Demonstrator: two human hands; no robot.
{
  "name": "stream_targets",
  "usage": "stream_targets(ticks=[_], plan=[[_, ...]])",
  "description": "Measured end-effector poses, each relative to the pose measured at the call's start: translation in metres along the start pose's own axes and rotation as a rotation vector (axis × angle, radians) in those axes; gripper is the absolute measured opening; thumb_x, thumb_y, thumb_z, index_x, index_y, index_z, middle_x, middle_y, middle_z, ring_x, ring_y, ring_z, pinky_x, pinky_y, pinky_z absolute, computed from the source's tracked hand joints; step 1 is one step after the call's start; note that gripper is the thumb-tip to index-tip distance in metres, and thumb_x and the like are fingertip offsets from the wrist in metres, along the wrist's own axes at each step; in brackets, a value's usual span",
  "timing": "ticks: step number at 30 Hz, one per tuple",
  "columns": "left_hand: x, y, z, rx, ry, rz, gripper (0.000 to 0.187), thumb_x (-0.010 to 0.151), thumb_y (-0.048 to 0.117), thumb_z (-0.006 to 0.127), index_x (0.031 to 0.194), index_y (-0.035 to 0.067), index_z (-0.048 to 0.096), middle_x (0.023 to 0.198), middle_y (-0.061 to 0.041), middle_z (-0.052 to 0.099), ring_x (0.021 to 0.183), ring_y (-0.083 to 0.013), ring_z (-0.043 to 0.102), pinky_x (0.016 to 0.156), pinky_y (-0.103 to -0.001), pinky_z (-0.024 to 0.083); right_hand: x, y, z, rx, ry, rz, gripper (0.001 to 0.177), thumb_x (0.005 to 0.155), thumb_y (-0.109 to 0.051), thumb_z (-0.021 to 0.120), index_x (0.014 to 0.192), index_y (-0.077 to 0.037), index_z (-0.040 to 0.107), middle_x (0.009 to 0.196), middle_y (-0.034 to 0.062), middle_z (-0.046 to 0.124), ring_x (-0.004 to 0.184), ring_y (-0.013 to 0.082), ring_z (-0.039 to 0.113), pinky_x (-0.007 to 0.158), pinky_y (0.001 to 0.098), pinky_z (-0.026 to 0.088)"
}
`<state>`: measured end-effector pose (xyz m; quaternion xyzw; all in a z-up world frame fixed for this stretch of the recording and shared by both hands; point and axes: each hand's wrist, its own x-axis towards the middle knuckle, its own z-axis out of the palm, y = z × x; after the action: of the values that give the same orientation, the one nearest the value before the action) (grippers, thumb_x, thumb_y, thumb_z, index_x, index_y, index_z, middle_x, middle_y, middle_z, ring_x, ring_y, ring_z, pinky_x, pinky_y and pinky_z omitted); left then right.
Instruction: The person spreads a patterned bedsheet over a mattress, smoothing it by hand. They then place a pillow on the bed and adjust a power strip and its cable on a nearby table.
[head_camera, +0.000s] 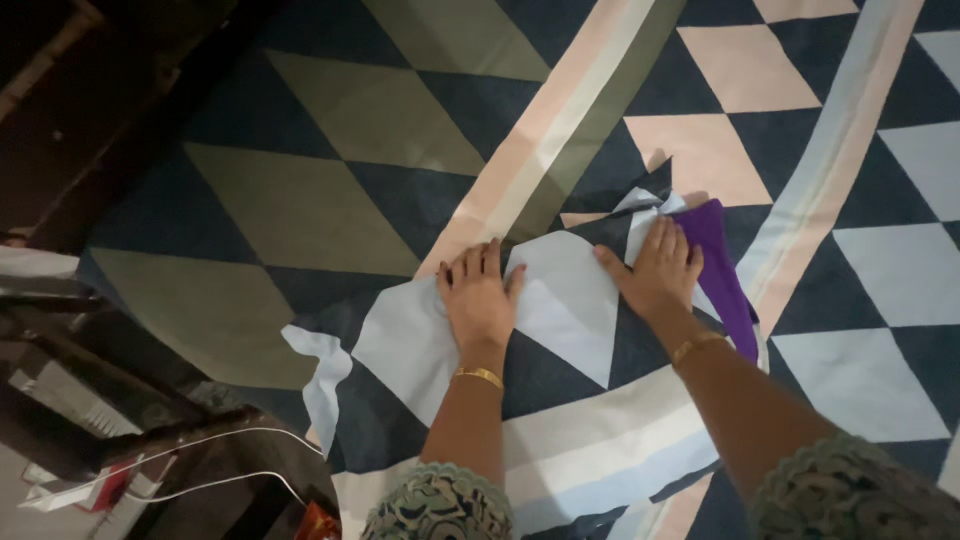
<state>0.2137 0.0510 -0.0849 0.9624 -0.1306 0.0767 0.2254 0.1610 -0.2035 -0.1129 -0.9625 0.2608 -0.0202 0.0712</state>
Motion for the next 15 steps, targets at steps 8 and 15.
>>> stream_targets(ticks=[8,15], plan=[[-0.001,-0.005,-0.011,-0.13,0.132,0.093,0.037,0.091,0.024,0.07,0.126,0.013,0.068,0.123,-0.003,0.064,0.124,-0.0273,0.052,0.106,-0.051,0.037,0.009,0.086,0.019,0.164,0.419,0.244,0.04,0.107,-0.039,0.063,0.135,-0.011,0.07,0.132,0.0148,0.07,0.125,0.0361,0.06,0.101,0.0512,0.045],[0.0,0.046,-0.015,-0.203,-0.003,-0.034,0.026,0.091,0.008,0.065,0.115,0.012,0.073,0.12,-0.007,0.067,0.116,-0.0331,0.058,0.098,-0.053,0.042,-0.004,0.112,-0.044,0.885,-0.056,0.453,0.058,0.091,-0.043,0.075,0.13,-0.001,0.065,0.113,0.0176,0.072,0.102,0.0278,0.069,0.092,0.0384,0.052]])
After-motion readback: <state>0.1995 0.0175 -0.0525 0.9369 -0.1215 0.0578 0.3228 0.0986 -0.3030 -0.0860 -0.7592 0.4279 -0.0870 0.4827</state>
